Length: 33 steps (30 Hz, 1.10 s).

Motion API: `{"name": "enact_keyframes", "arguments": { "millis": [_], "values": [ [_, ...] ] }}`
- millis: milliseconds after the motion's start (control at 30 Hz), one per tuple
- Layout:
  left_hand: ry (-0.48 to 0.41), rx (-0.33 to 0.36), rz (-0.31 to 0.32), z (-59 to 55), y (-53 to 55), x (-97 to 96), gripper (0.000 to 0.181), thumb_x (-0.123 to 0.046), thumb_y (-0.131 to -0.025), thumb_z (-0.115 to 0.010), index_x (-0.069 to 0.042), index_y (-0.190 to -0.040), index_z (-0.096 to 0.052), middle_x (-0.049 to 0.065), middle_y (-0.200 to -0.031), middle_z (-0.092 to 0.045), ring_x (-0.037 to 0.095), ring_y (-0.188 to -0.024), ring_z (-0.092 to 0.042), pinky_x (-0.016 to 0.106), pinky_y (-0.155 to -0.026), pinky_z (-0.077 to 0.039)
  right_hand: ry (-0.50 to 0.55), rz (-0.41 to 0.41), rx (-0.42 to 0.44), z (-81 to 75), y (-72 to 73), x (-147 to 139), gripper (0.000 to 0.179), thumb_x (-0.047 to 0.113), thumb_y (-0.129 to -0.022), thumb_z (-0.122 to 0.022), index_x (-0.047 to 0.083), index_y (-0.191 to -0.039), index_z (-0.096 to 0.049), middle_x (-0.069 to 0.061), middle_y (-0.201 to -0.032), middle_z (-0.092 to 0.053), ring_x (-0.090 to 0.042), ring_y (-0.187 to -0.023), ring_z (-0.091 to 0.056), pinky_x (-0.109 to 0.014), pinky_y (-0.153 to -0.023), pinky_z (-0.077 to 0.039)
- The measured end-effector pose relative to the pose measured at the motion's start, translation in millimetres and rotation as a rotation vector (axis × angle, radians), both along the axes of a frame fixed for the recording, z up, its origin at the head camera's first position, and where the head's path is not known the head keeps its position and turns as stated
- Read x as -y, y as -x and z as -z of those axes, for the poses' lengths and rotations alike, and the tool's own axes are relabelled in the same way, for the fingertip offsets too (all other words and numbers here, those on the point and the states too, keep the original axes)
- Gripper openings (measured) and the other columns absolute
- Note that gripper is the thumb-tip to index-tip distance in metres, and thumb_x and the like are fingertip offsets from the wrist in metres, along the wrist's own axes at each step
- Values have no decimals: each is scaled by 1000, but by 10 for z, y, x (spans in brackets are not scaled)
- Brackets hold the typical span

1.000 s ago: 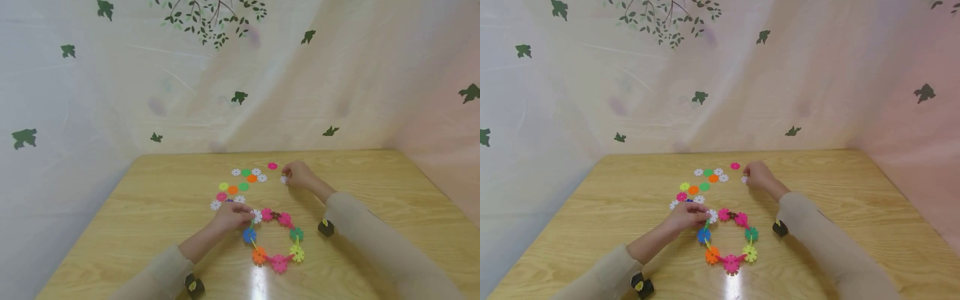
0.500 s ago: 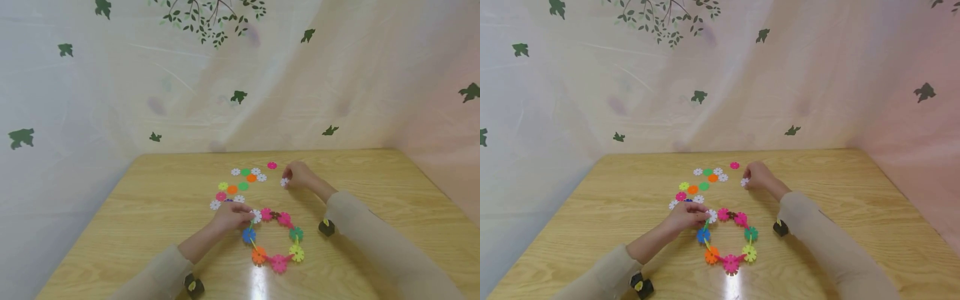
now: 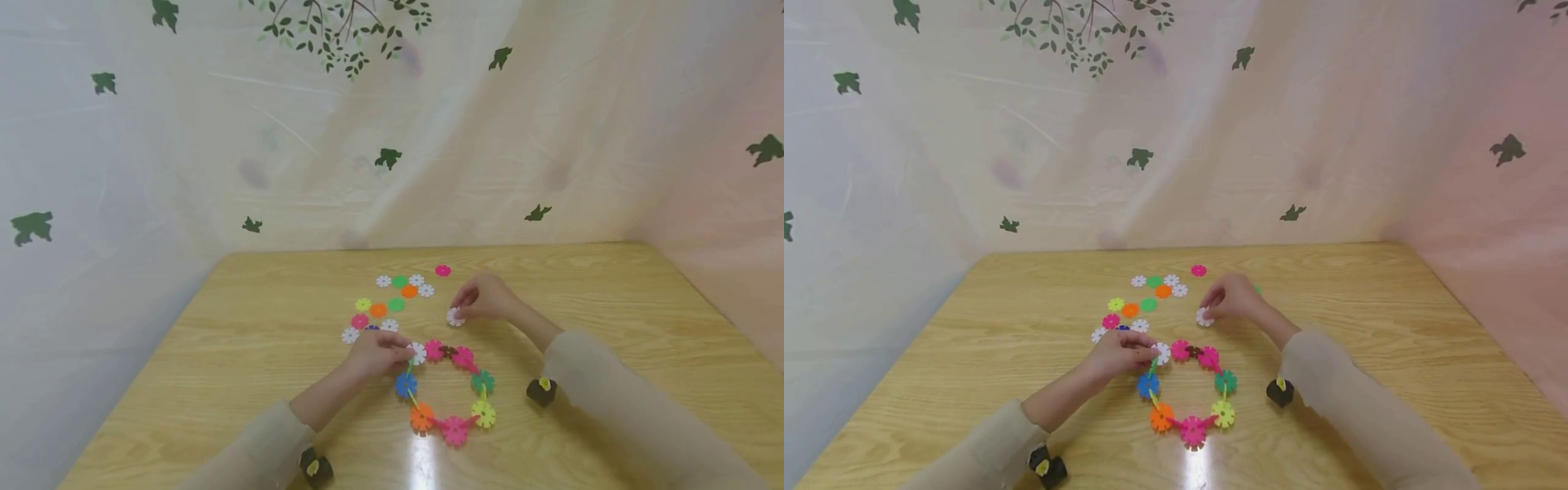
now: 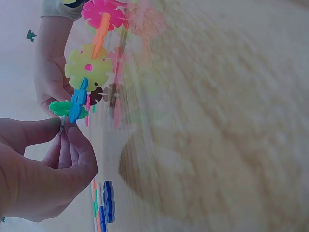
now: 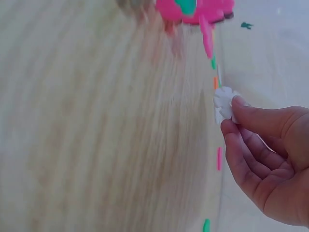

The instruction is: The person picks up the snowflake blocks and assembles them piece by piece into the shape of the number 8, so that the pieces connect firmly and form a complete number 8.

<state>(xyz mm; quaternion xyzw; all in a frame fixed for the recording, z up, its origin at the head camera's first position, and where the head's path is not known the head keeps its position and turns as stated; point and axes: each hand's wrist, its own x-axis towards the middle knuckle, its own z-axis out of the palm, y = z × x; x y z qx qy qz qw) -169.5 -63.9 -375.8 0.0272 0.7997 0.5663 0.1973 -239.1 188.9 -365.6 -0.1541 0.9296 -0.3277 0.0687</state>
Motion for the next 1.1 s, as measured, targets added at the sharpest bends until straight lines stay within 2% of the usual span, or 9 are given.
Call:
{"name": "enact_keyframes", "arguments": {
  "millis": [167,400,733,1100],
  "values": [
    [-3,0,-3,-3,7,-2,21,-10,-85,-71,3,-101,-69,12,-90,-74,7,-68,-65,27,-71,-61,54,-25,13,-20,-134,67,13,14,-78,-79,6,-86,-73,-5,-79,-73,-10,-69,-63,-24,-63,-54],
    [-8,8,0,4,2,-2,22,-10,-85,-71,4,-102,-68,13,-89,-74,7,-68,-65,28,-71,-61,124,-39,29,-46,-291,163,12,12,-78,-78,5,-85,-73,-7,-80,-74,-9,-71,-66,-23,-67,-56],
    [-8,22,2,12,14,15,21,-12,-87,-70,3,-101,-68,8,-84,-74,8,-69,-66,30,-74,-61,171,-97,3,-99,-499,321,9,11,-77,-79,6,-79,-72,-6,-79,-74,-8,-70,-68,-22,-67,-58],
    [-4,25,2,1,11,6,20,-11,-87,-70,4,-100,-68,6,-81,-72,7,-68,-64,28,-73,-61,225,-133,-55,-105,-591,396,12,10,-75,-80,5,-73,-70,-8,-75,-75,-8,-68,-69,-17,-65,-57]
  ]
}}
